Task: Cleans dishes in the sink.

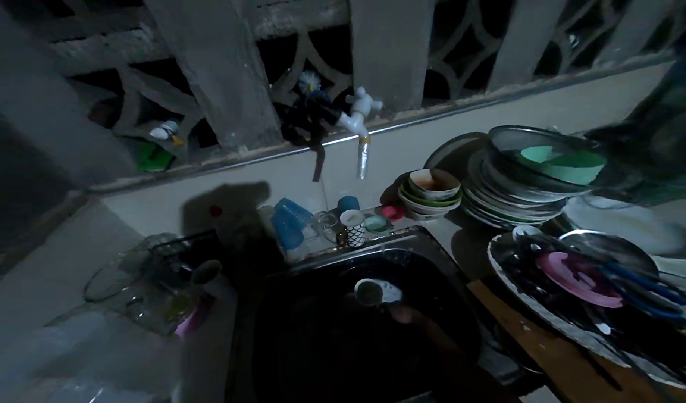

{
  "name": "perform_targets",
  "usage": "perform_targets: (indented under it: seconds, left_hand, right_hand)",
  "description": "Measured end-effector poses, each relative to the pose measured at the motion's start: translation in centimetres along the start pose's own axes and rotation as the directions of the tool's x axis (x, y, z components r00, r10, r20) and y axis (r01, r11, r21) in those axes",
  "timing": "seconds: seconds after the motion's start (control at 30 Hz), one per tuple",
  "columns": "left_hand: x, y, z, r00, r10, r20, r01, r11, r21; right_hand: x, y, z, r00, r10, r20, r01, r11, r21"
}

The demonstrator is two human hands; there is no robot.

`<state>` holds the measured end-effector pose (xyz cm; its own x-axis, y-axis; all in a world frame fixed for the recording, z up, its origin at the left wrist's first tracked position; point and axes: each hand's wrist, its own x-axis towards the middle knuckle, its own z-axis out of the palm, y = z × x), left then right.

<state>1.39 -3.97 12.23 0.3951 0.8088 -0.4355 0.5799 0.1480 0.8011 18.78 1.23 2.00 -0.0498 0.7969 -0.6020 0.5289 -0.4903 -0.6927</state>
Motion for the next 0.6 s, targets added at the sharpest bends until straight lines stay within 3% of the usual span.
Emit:
perform_targets:
  seconds: [0.07,0.17,0.27,0.33,0.37,0.47,0.53,0.57,0.6]
  left_hand:
    - [-0.3,-0.1,0.2,0.996,0.068,0.052,-0.059,0.986,-0.153]
    - [-0.9,-0.1,0.2,0.992,0.108,0.063,-0.084,0.948,-0.308]
    - [-0.1,0.8,-0.6,0.993,0.115,0.026,-0.111,0.987,-0.112]
    - [2.5,0.5,-0.6,0.993,0.077,-0.093,-0.073,0.996,0.045]
    - [4.6,-0.5,-0.1,0.981,0.088,-0.172,-0.085,0.996,0.024]
    - [9.5,-2.2,1.6,0.963,0.038,-0.268,-0.127,0.938,-0.323]
    - [9.4,-1.0,2.6,0.956,0.011,-0.292,-0.189,0.784,-0.591]
    - [9.0,-0.4,2.8,0.96,0.051,-0.276,-0.224,0.734,-0.642]
    - [8.3,0.3,2.8,0.964,0.099,-0.249,-0.237,0.748,-0.62]
  right_hand:
    - [-0.6,-1.5,-0.6,0.992,-0.087,0.087,0.092,0.994,-0.058]
    - [-2.3,-1.2,-0.6,0.965,-0.256,0.059,0.258,0.965,-0.041]
    - [-3.5,0.8,-0.3,0.895,-0.445,0.016,0.445,0.895,-0.018]
    - [-4.0,1.7,0.2,0.857,-0.514,-0.042,0.515,0.857,0.012]
    - [-4.1,1.9,0.6,0.847,-0.525,-0.088,0.529,0.849,0.026]
    - [-4.8,1.2,1.5,0.795,-0.527,-0.3,0.572,0.817,0.079]
    - [-6.0,0.1,1.1,0.815,-0.428,-0.391,0.542,0.802,0.251]
    - [-6.6,-0.4,0.6,0.838,-0.376,-0.397,0.518,0.778,0.355]
    - [-6.9,-0.6,0.2,0.85,-0.343,-0.399,0.504,0.748,0.432]
